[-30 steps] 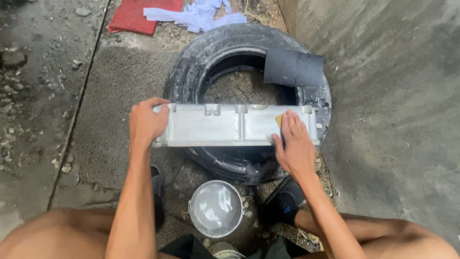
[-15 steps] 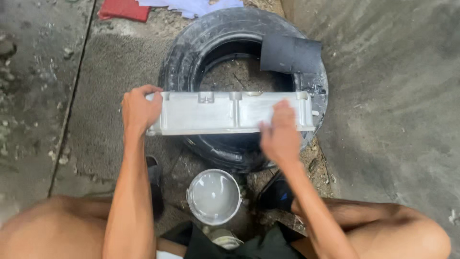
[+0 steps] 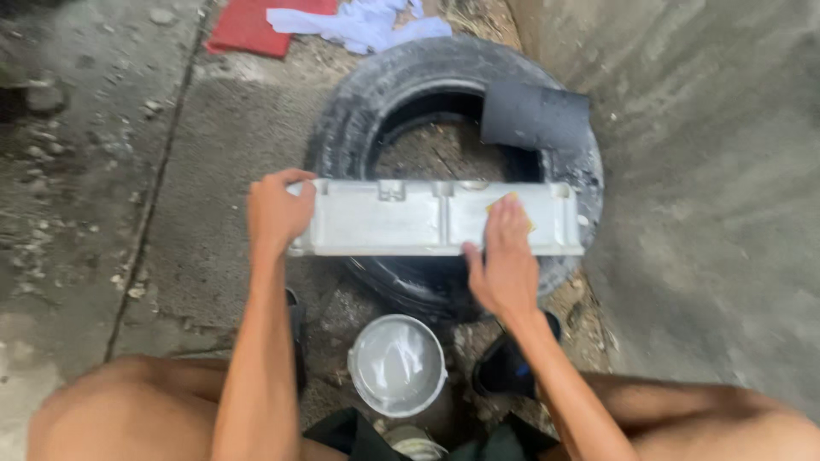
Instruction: The person sits on the ground and scrubs an aluminum engine valve cover with a sponge, dipping it in a bucket of soapy water. They rotate the part to scrub different surfaces and edges, then flip it over and continue scrubbing the other side.
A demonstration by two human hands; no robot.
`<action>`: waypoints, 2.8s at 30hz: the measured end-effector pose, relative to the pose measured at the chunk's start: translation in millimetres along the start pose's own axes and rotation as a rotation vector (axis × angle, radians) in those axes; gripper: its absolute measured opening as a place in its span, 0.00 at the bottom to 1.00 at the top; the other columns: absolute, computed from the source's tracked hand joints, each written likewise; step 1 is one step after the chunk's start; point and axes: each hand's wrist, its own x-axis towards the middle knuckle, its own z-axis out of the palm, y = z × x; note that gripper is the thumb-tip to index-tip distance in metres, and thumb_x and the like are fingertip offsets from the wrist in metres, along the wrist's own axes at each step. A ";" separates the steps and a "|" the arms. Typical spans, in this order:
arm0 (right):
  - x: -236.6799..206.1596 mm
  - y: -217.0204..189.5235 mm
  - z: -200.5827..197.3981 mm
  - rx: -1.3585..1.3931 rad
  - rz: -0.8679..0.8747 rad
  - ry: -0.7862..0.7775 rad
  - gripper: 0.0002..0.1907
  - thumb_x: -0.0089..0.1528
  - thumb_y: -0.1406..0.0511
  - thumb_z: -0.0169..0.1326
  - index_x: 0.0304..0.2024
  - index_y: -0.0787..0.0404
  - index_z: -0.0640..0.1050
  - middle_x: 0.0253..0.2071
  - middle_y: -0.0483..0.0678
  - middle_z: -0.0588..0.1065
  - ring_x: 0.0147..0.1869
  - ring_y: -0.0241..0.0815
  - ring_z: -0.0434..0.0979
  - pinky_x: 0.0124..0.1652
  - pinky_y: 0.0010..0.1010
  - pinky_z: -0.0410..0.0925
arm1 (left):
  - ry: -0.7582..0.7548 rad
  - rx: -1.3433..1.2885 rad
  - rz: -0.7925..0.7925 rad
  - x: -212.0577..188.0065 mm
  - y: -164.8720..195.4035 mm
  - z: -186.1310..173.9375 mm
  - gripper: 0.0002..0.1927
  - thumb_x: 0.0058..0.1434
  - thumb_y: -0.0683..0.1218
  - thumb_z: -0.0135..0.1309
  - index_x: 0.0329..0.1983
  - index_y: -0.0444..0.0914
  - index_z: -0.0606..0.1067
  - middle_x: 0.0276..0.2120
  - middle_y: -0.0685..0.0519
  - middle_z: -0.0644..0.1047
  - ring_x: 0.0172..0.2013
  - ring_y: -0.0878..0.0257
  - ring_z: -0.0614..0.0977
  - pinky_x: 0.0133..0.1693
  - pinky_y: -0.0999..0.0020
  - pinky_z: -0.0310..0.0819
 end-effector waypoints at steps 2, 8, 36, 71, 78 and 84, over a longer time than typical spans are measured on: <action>2.5 -40.8 12.4 0.063 -0.096 -0.012 0.39 0.66 0.57 0.51 0.69 0.81 0.60 0.74 0.72 0.55 0.80 0.69 0.49 0.74 0.50 0.46 | 0.037 -0.014 0.006 -0.3 0.4 2.2 0.14 0.56 0.51 0.56 0.43 0.46 0.85 0.34 0.38 0.82 0.39 0.41 0.85 0.46 0.52 0.78; 38.4 -166.7 37.5 0.265 -0.300 -0.173 0.38 0.65 0.55 0.52 0.67 0.78 0.62 0.73 0.70 0.57 0.79 0.65 0.51 0.73 0.48 0.49 | 0.070 -0.052 0.024 -6.0 -1.2 4.9 0.14 0.56 0.51 0.56 0.43 0.46 0.85 0.37 0.37 0.82 0.41 0.39 0.84 0.48 0.51 0.77; 64.7 -149.8 16.2 0.236 -0.435 -0.174 0.27 0.68 0.65 0.47 0.66 0.76 0.65 0.70 0.67 0.63 0.77 0.67 0.59 0.73 0.46 0.53 | 0.072 -0.099 0.021 -10.7 9.4 4.2 0.14 0.55 0.51 0.57 0.41 0.44 0.85 0.37 0.35 0.81 0.42 0.37 0.82 0.47 0.48 0.77; 11.0 -49.0 -23.5 0.109 -0.242 -0.195 0.21 0.69 0.65 0.44 0.63 0.62 0.75 0.67 0.53 0.72 0.73 0.49 0.69 0.65 0.38 0.63 | -0.017 -0.071 -0.162 -10.9 8.6 2.3 0.31 0.50 0.58 0.58 0.56 0.40 0.79 0.47 0.34 0.81 0.51 0.38 0.81 0.55 0.51 0.73; 30.1 -141.0 15.2 0.247 -0.316 -0.131 0.21 0.69 0.65 0.47 0.62 0.70 0.73 0.67 0.60 0.69 0.74 0.58 0.66 0.70 0.42 0.61 | 0.029 -0.037 -0.160 -9.3 7.4 0.5 0.30 0.51 0.58 0.58 0.55 0.40 0.79 0.45 0.33 0.80 0.49 0.37 0.81 0.53 0.50 0.74; 38.0 -170.9 31.8 0.263 -0.432 -0.117 0.25 0.66 0.65 0.48 0.62 0.74 0.71 0.68 0.62 0.69 0.75 0.56 0.62 0.69 0.41 0.59 | 0.012 -0.046 -0.129 -10.1 4.6 -1.8 0.28 0.52 0.58 0.57 0.54 0.40 0.80 0.45 0.35 0.81 0.49 0.38 0.82 0.54 0.51 0.74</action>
